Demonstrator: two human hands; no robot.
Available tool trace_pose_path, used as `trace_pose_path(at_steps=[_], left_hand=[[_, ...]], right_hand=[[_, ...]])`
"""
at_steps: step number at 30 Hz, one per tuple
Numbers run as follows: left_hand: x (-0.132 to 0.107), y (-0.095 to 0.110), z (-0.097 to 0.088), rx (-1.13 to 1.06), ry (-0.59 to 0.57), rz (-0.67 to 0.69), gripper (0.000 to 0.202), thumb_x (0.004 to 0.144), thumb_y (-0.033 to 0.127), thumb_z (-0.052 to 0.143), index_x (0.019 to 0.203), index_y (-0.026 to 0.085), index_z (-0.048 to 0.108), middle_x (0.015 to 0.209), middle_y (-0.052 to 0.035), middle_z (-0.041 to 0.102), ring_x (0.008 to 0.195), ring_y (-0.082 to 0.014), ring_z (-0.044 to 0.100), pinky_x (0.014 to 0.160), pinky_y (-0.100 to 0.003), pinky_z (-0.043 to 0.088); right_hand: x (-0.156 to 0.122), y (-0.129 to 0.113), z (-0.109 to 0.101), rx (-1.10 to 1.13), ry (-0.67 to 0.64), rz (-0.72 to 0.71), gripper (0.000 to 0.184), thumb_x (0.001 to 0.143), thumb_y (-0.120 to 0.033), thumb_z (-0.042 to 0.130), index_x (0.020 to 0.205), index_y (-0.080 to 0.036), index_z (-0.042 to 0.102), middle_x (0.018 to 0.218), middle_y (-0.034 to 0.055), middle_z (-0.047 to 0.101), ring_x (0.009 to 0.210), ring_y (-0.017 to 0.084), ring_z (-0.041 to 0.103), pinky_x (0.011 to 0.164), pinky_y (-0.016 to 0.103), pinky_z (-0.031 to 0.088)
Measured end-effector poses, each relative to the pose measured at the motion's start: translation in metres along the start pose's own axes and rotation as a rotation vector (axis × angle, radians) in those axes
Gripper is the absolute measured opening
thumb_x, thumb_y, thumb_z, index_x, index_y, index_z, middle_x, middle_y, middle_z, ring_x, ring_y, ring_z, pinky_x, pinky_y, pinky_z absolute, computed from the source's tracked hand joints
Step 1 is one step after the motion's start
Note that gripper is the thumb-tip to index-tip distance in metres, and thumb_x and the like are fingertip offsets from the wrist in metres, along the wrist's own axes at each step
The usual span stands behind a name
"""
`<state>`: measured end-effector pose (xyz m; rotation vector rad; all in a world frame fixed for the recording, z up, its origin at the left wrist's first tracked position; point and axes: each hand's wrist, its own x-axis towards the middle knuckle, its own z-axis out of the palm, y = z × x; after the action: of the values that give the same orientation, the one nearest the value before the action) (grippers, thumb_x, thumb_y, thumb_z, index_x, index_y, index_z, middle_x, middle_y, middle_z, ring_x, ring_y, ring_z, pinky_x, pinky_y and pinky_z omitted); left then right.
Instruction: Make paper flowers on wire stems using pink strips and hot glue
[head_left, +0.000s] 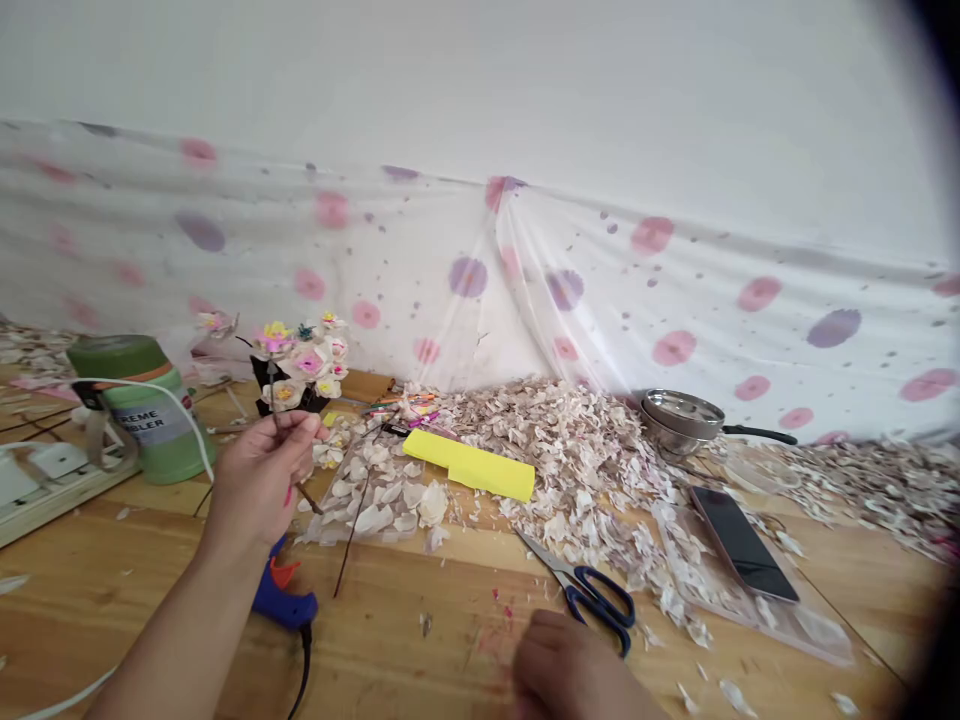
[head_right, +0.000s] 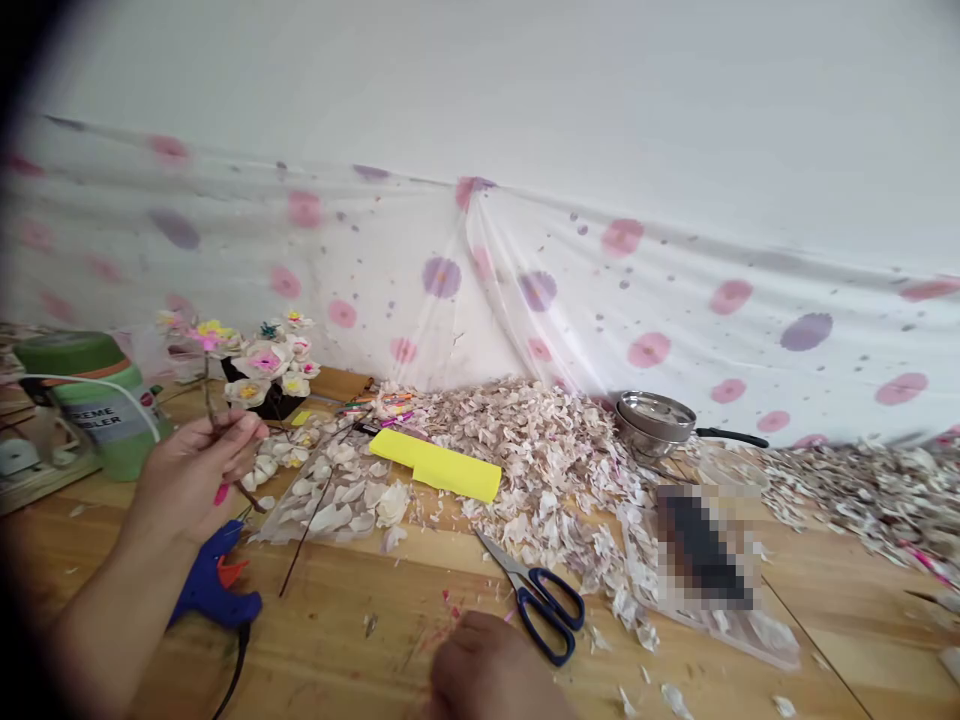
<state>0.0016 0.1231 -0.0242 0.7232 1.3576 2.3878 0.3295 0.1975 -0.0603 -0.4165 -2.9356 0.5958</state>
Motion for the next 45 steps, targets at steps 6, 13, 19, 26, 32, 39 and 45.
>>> trace_pose_path(at_steps=[6,13,19,26,32,39,45], left_hand=[[0.0,-0.017,-0.018,-0.162,0.067,-0.089,0.028,0.057,0.025,0.084,0.069,0.014,0.061,0.059,0.0024,0.057,0.039,-0.0007,0.028,0.033,-0.009,0.025],[0.001,-0.017,-0.027,-0.262,0.075,-0.25,0.025,0.059,0.02,0.08,0.078,0.012,0.066,0.059,0.0038,0.05,0.04,-0.0004,0.029,0.032,-0.008,0.027],[0.005,-0.009,-0.035,-0.28,0.176,-0.232,0.02,0.061,0.022,0.078,0.075,0.013,0.066,0.058,0.0031,0.051,0.041,-0.0009,0.031,0.034,-0.008,0.03],[0.004,-0.015,-0.028,-0.293,0.183,-0.314,0.023,0.06,0.024,0.08,0.07,0.012,0.064,0.057,0.0023,0.051,0.04,-0.0009,0.028,0.033,-0.009,0.025],[0.007,-0.014,-0.03,-0.318,0.192,-0.338,0.027,0.056,0.026,0.082,0.068,0.012,0.063,0.057,0.0031,0.05,0.041,-0.0007,0.027,0.033,-0.009,0.024],[0.008,-0.013,-0.03,-0.327,0.184,-0.362,0.023,0.058,0.023,0.08,0.069,0.011,0.063,0.058,0.0029,0.05,0.041,-0.0008,0.027,0.032,-0.009,0.022],[0.009,-0.01,-0.034,-0.332,0.184,-0.349,0.019,0.063,0.023,0.076,0.071,0.012,0.063,0.059,0.003,0.049,0.04,-0.0008,0.027,0.032,-0.009,0.022]], right_hand=[[0.113,-0.021,0.02,-0.067,0.081,-0.225,0.015,0.086,-0.012,0.05,0.076,-0.019,0.06,0.077,0.003,0.066,0.073,0.016,0.056,0.065,0.024,0.039],[0.165,0.015,0.038,0.068,0.299,0.056,0.022,0.089,-0.009,0.047,0.076,-0.017,0.063,0.076,0.0046,0.066,0.076,0.017,0.058,0.067,0.023,0.039],[0.222,0.009,0.035,0.008,0.256,0.044,0.012,0.085,-0.015,0.053,0.082,-0.019,0.064,0.083,0.0065,0.068,0.083,0.02,0.059,0.071,0.026,0.041],[0.296,0.008,0.053,-0.066,0.237,0.095,0.021,0.077,-0.014,0.058,0.097,-0.015,0.065,0.095,0.0132,0.067,0.094,0.026,0.057,0.077,0.032,0.041],[0.304,0.019,0.059,-0.053,0.239,0.086,0.016,0.078,-0.007,0.056,0.084,-0.016,0.068,0.088,0.0089,0.068,0.089,0.022,0.057,0.075,0.028,0.04],[0.302,0.019,0.054,-0.049,0.25,0.012,0.021,0.082,-0.01,0.056,0.1,-0.017,0.066,0.102,0.0091,0.065,0.099,0.022,0.054,0.084,0.029,0.04],[0.315,0.023,0.061,-0.049,0.203,-0.049,0.002,0.079,-0.013,0.064,0.08,-0.014,0.065,0.087,0.0038,0.065,0.087,0.019,0.058,0.078,0.033,0.044]])
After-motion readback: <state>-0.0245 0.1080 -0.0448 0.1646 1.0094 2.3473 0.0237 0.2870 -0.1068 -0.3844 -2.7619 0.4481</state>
